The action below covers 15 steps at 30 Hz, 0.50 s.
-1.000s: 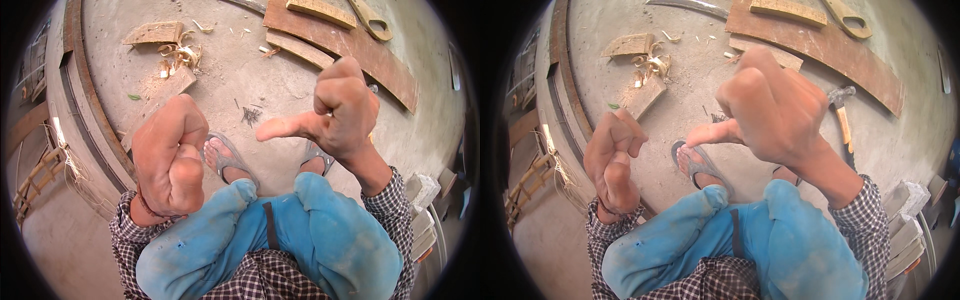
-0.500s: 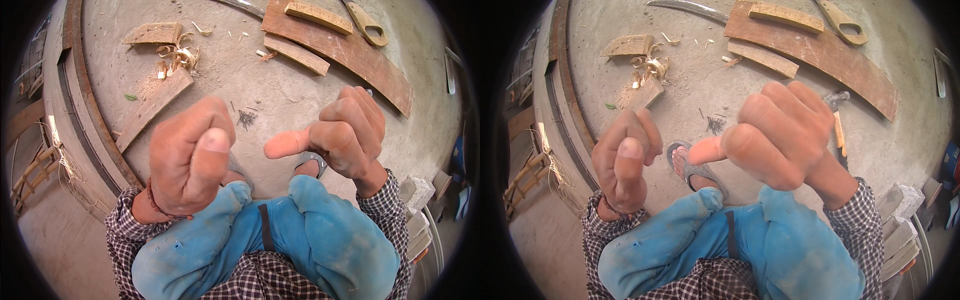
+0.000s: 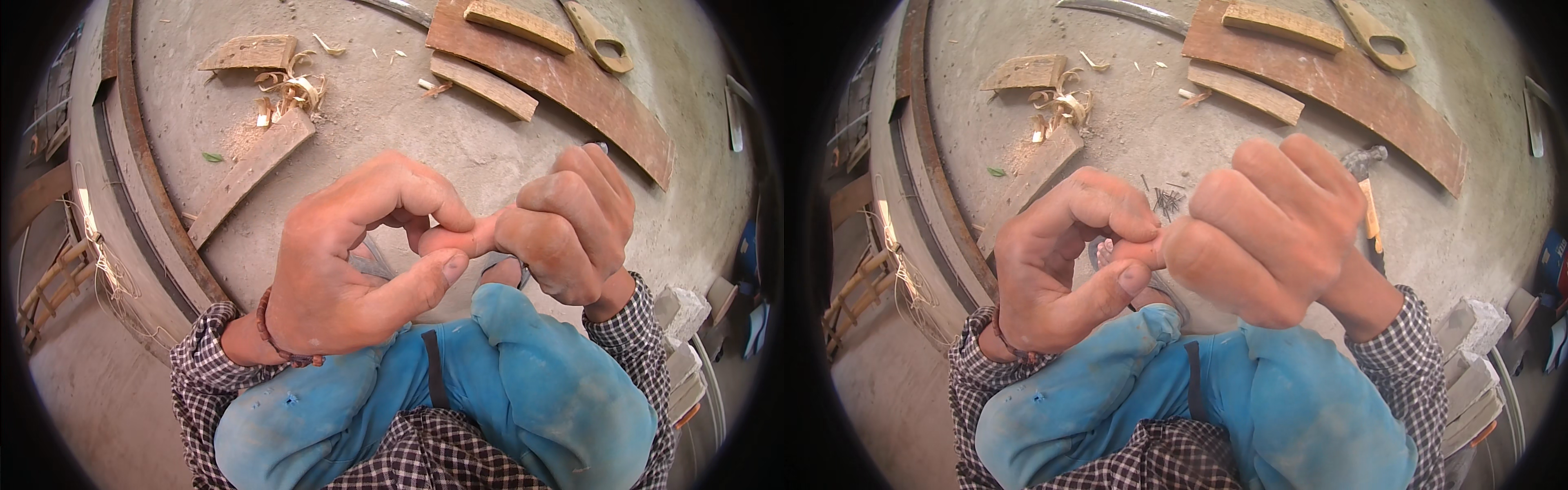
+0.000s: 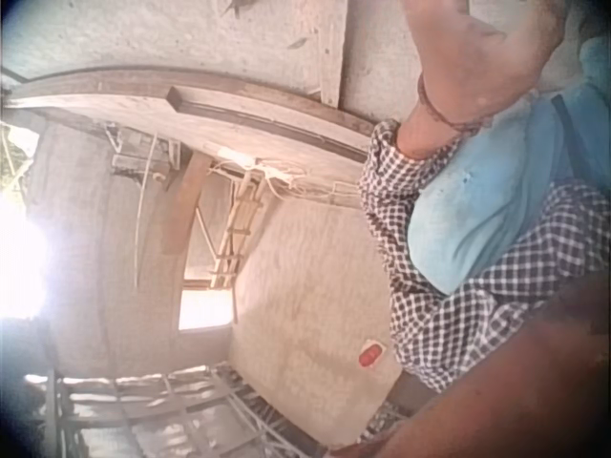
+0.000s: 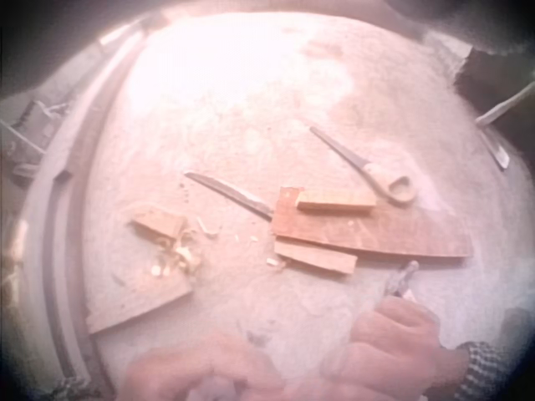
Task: The person is cutting a piece of wood using a hand saw. They hold the wood steady with one hand while sawing with the other, creating wood shavings on the floor.
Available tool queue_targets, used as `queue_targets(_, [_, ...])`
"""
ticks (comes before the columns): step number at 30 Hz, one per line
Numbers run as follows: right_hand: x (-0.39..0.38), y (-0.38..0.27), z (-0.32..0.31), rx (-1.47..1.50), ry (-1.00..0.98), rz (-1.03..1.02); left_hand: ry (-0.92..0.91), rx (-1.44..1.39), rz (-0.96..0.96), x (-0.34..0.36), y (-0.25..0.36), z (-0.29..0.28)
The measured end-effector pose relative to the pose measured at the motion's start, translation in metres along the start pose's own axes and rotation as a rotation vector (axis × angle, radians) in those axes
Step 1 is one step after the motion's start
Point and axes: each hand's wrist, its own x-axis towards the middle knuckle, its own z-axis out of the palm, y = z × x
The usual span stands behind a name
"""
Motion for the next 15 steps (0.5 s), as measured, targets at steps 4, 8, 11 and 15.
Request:
queue_targets(4, [-0.0018,0.0006,0.0013,-0.005,0.010,-0.008,-0.007,-0.008,0.019,0.0009,-0.0009,0.0001])
queue_targets(8, [0.0023,-0.0022,-0.0029,0.034,0.001,-0.002,0.022,-0.059,-0.011,-0.0007,0.0003,0.0020])
queue_targets(11, [0.0021,-0.0036,-0.0035,0.030,0.009,-0.001,0.042,-0.112,-0.032,-0.0014,0.0013,0.0045])
queue_targets(15, [-0.0010,-0.0007,-0.0038,0.021,0.008,-0.009,-0.005,0.001,0.061,0.0008,0.0004,-0.0008])
